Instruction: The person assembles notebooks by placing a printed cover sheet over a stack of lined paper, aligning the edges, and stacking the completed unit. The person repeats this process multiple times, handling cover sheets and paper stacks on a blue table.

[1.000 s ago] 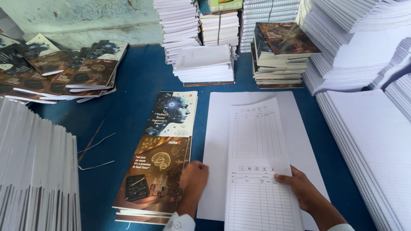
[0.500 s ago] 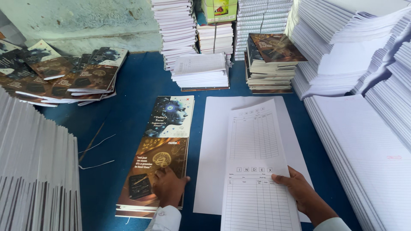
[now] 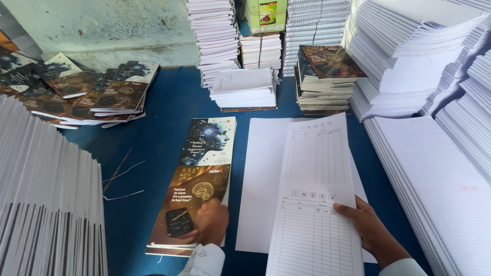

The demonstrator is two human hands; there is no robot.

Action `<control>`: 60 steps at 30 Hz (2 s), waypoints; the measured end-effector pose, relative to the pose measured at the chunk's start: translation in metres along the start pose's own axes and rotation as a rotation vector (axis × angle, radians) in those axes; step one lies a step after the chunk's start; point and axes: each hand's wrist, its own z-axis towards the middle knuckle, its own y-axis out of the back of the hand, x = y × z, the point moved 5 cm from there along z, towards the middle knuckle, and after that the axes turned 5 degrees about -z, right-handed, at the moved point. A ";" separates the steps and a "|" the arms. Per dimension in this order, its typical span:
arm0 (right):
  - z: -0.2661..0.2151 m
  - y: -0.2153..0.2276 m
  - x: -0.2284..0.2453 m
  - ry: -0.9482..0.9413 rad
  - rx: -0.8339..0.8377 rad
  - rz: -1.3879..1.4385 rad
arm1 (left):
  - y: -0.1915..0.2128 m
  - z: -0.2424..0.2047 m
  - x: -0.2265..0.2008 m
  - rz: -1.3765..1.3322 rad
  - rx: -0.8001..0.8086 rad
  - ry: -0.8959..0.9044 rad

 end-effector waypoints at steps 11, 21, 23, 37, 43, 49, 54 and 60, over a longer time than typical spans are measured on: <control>0.010 0.005 0.000 0.052 -0.041 0.048 | 0.042 -0.009 -0.040 -0.225 -0.111 -0.106; 0.016 0.005 -0.003 0.075 -0.046 0.027 | 0.037 -0.048 -0.086 -0.292 0.030 -0.311; 0.017 0.005 -0.003 0.071 -0.055 0.037 | 0.037 -0.055 -0.094 -0.278 0.058 -0.374; 0.029 0.008 -0.005 0.089 -0.131 0.052 | 0.041 -0.077 -0.124 -0.734 0.483 -0.530; 0.051 0.009 -0.021 0.073 -0.091 0.084 | 0.026 -0.082 -0.129 -0.728 0.707 -0.542; 0.072 0.011 -0.038 0.051 -0.079 0.096 | 0.013 -0.101 -0.141 -0.745 0.894 -0.595; 0.083 0.012 -0.046 0.096 -0.051 0.133 | 0.005 -0.104 -0.137 -0.632 1.036 -0.420; 0.086 0.008 -0.045 0.126 0.012 0.159 | -0.023 -0.046 -0.113 -0.546 0.538 -0.295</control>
